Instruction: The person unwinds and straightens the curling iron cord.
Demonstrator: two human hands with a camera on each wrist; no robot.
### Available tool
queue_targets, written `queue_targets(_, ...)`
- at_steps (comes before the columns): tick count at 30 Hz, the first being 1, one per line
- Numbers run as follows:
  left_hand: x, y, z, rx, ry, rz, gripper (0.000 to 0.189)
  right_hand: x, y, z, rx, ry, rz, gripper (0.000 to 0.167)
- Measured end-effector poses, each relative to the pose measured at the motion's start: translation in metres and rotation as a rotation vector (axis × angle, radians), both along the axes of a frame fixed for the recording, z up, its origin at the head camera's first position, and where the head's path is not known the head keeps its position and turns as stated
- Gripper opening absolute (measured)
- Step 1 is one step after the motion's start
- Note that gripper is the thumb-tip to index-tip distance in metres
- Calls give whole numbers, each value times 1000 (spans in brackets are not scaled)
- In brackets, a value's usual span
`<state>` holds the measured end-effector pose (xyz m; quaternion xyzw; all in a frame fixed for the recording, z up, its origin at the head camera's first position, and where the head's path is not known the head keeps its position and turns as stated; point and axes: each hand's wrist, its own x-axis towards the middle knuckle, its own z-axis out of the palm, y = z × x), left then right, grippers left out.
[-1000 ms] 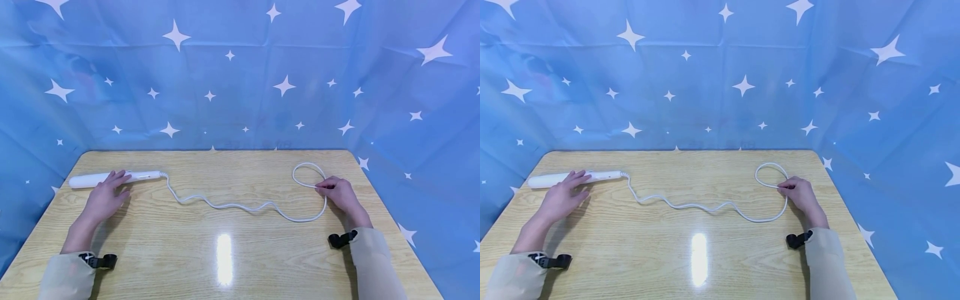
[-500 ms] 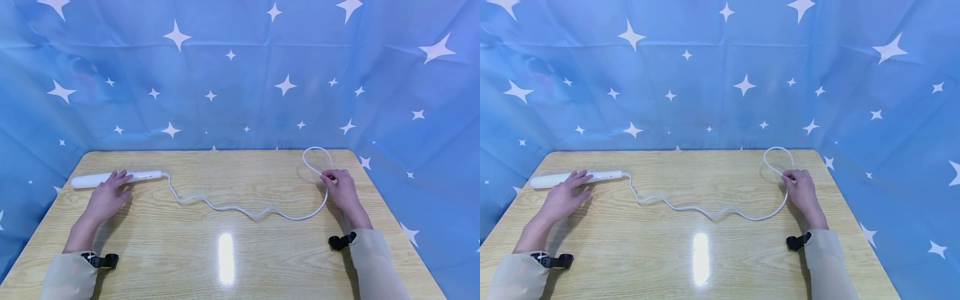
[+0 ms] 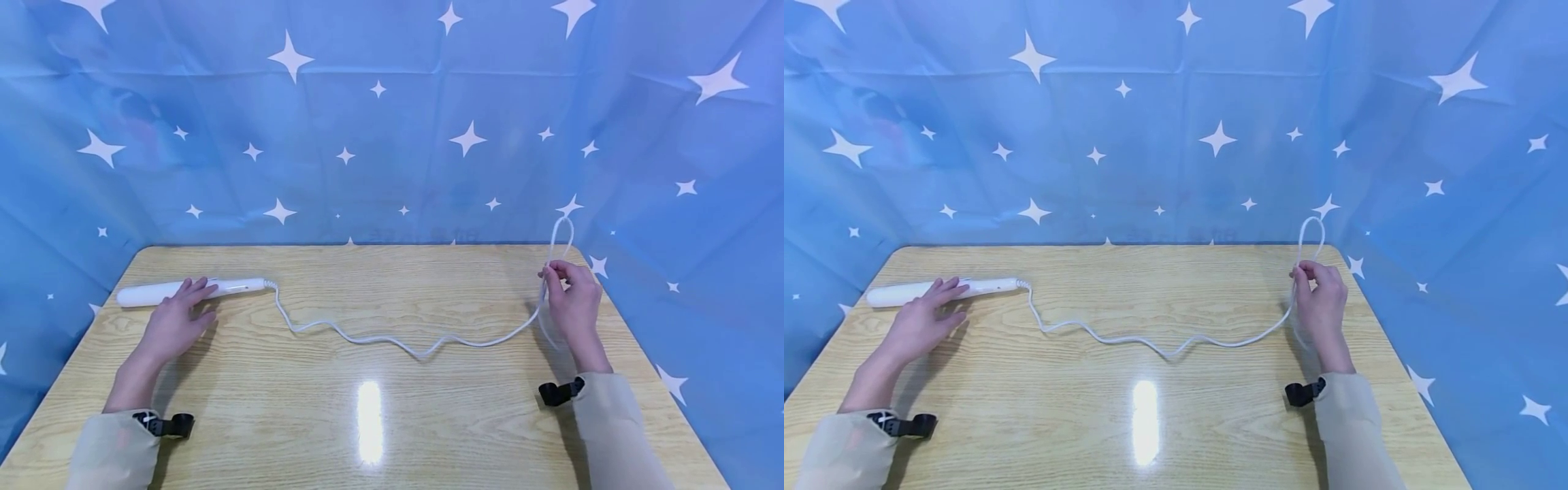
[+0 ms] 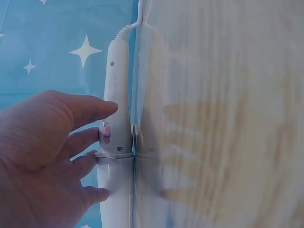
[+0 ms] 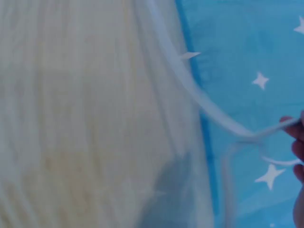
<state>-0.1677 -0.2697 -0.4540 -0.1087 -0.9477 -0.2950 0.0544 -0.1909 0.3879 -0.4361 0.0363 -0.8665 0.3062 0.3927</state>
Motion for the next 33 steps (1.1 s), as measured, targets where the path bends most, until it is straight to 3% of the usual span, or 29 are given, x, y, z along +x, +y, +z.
queue_targets(5,0,-1,1,6,-9,-6,54,2,-5,10,-55,-31,31,11)
queue_targets(12,-3,-1,2,-4,-24,-13,55,5,-12,21,-278,-106,112,17)
queue_targets(15,-4,0,3,-9,-29,-12,56,5,-15,27,-406,-124,148,16)
queue_targets(19,-4,2,4,-9,-27,-10,56,4,-17,35,-648,-108,262,11)
queue_targets(22,-4,2,5,-5,-30,-9,56,4,-17,42,-752,-94,317,7)
queue_targets(27,-3,2,5,2,-37,-6,56,7,-19,54,-788,-72,345,7)
queue_targets(33,-2,1,3,5,-28,-4,55,11,-24,66,-760,41,401,10)
